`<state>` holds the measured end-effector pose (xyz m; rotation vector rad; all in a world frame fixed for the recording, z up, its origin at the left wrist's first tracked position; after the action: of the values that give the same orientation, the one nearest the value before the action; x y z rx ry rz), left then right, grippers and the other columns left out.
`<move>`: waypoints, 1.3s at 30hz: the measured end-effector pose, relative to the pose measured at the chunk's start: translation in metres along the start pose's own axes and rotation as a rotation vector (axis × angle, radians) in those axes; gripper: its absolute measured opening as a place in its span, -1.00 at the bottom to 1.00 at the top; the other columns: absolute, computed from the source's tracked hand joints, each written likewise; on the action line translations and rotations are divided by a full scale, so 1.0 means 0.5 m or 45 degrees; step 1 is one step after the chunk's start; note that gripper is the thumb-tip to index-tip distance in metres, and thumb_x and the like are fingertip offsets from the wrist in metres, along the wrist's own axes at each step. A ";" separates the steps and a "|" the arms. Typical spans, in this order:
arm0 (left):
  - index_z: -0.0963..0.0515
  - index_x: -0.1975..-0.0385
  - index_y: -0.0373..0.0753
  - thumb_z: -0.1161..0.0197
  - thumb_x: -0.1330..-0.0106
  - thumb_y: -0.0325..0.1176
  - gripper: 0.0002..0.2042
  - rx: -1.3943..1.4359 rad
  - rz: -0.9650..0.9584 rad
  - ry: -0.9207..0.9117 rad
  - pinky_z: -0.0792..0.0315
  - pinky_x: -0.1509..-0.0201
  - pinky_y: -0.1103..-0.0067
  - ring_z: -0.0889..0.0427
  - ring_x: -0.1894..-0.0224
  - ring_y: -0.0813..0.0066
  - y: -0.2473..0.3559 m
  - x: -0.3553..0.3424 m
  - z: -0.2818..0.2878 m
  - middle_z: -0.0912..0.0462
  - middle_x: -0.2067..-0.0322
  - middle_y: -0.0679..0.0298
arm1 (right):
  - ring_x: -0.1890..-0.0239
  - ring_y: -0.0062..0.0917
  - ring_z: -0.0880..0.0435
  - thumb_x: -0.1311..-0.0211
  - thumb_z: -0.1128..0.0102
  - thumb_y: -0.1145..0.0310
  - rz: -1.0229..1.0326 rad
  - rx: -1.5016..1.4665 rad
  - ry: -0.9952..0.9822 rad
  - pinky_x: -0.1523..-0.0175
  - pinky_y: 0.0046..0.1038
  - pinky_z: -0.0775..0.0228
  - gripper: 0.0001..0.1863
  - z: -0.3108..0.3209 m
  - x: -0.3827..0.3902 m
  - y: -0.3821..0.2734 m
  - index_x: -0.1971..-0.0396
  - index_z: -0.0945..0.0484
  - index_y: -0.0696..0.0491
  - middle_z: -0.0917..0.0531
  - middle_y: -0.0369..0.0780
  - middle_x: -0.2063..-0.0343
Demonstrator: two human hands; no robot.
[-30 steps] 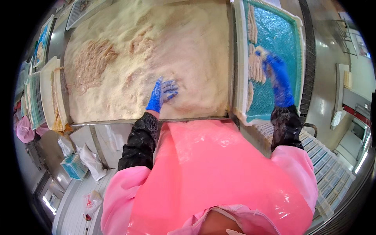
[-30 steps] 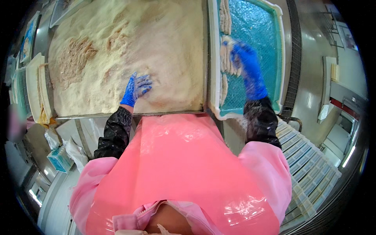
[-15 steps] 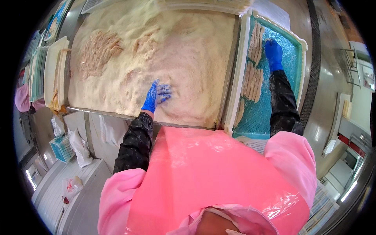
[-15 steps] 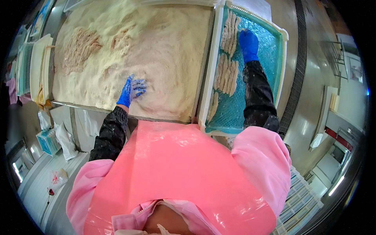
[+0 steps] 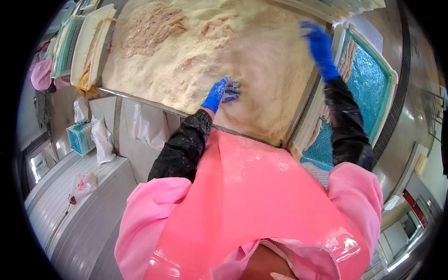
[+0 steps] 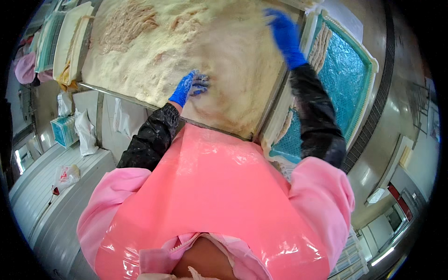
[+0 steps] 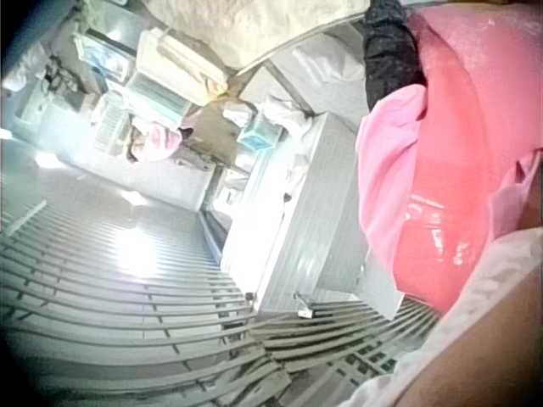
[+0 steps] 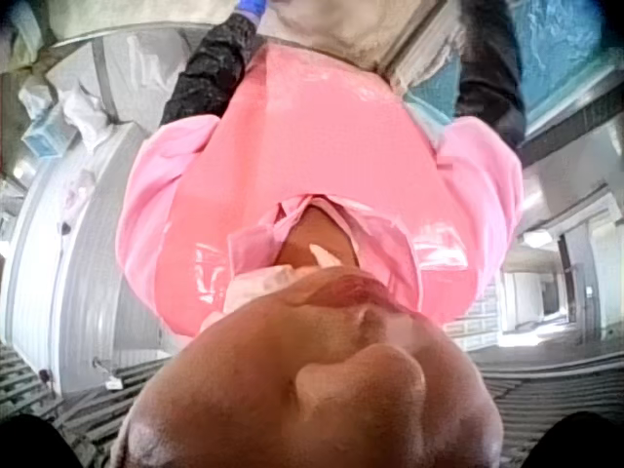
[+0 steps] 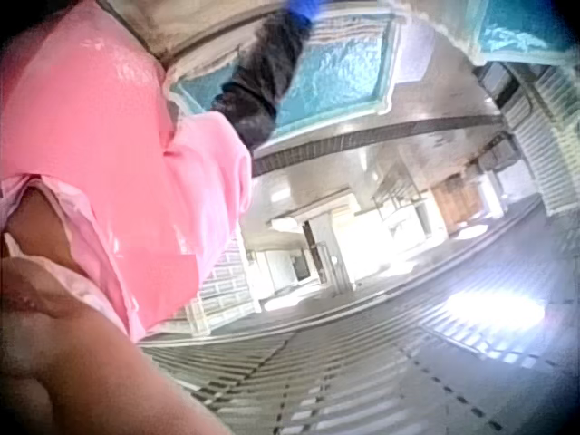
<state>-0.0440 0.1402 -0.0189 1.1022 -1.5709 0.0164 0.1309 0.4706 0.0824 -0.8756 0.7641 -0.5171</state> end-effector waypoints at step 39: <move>-0.30 -0.11 -0.35 -0.09 -0.21 -0.42 -0.56 -0.887 -1.419 0.384 -0.23 -0.17 0.45 -0.37 -0.10 0.21 0.076 -0.008 0.023 -0.41 -0.04 0.05 | 0.13 -0.32 -0.56 -0.17 -0.10 0.28 -0.776 -0.031 0.472 -0.03 -0.40 -0.34 -0.69 -0.309 0.397 -0.054 0.16 -0.54 0.16 -0.58 -0.06 0.17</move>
<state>-0.0774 0.1573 -0.0059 1.1756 -0.4529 -0.9842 0.1341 0.2456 -0.0332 -1.0505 0.8333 -1.2366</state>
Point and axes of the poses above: each hand's wrist, its own x-axis away from the middle knuckle, its own z-axis out of the back of the hand, y = z × x, the point moved 4 cm from there along -x, towards the middle knuckle
